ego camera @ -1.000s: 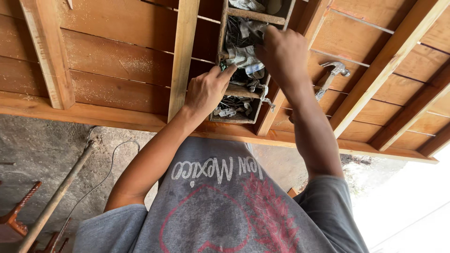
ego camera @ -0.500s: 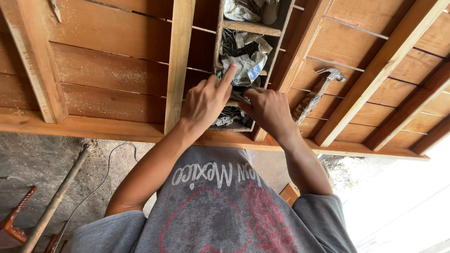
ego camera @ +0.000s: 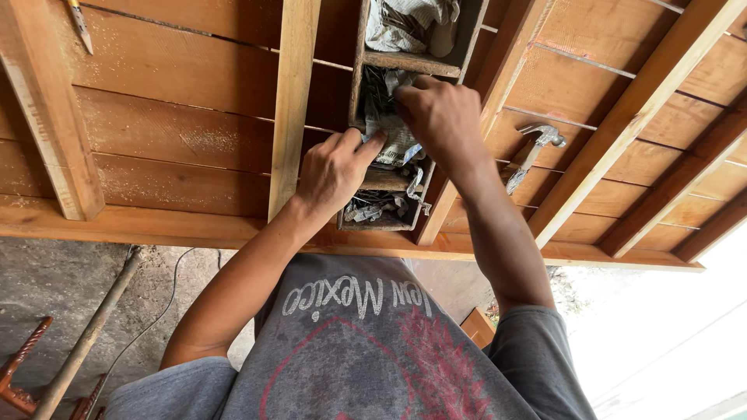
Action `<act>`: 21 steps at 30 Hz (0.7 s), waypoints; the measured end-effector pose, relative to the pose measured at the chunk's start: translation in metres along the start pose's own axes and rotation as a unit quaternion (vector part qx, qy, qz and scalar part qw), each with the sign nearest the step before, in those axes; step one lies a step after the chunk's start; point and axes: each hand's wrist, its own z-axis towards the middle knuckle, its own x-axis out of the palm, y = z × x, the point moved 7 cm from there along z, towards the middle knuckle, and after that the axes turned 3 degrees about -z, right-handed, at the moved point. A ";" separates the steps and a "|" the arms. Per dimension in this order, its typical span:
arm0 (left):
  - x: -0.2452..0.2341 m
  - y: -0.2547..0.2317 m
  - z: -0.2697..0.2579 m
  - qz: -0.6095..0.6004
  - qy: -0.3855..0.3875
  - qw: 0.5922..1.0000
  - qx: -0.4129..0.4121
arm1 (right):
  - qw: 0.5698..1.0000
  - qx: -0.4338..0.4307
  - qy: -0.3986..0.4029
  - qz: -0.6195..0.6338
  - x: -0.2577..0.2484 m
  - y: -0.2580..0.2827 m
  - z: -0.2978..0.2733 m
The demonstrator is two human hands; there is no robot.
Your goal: The person hammers nails into a wooden frame structure using a claw hammer. They repeatedly retrieve nails from a small wooden box attached to the frame and drive them into the wood to secure the pieces together.
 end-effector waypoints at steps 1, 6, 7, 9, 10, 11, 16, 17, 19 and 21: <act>-0.002 -0.001 0.002 0.000 0.004 1.000 -0.002 | 1.000 -0.012 0.003 -0.021 0.011 0.001 0.005; -0.006 -0.002 0.004 -0.001 0.018 1.000 -0.009 | 0.994 -0.032 0.062 -0.085 0.054 -0.001 0.014; -0.006 -0.002 0.004 0.000 0.023 1.000 -0.011 | 0.993 -0.036 0.063 -0.094 0.056 -0.002 0.012; -0.005 -0.001 0.002 0.001 0.027 1.000 -0.012 | 0.990 -0.044 0.064 -0.114 0.055 -0.007 0.008; -0.005 -0.001 0.001 0.003 0.026 1.000 -0.011 | 0.991 -0.045 0.068 -0.104 0.056 -0.009 0.009; -0.005 -0.001 0.000 0.002 0.026 1.000 -0.008 | 0.992 -0.044 0.073 -0.095 0.057 -0.012 0.010; -0.001 0.003 -0.005 -0.002 0.028 0.999 -0.017 | 0.993 -0.055 0.015 -0.106 0.043 -0.011 -0.003; 0.000 0.004 -0.006 0.002 0.028 0.999 -0.018 | 0.993 -0.051 0.000 -0.103 0.039 -0.010 -0.006; 0.008 0.007 -0.007 -0.009 0.033 0.999 -0.027 | 0.995 -0.042 -0.028 -0.084 0.033 -0.008 -0.007; 0.012 0.008 -0.010 -0.007 0.034 0.999 -0.025 | 0.996 -0.033 -0.055 -0.056 0.027 -0.008 -0.008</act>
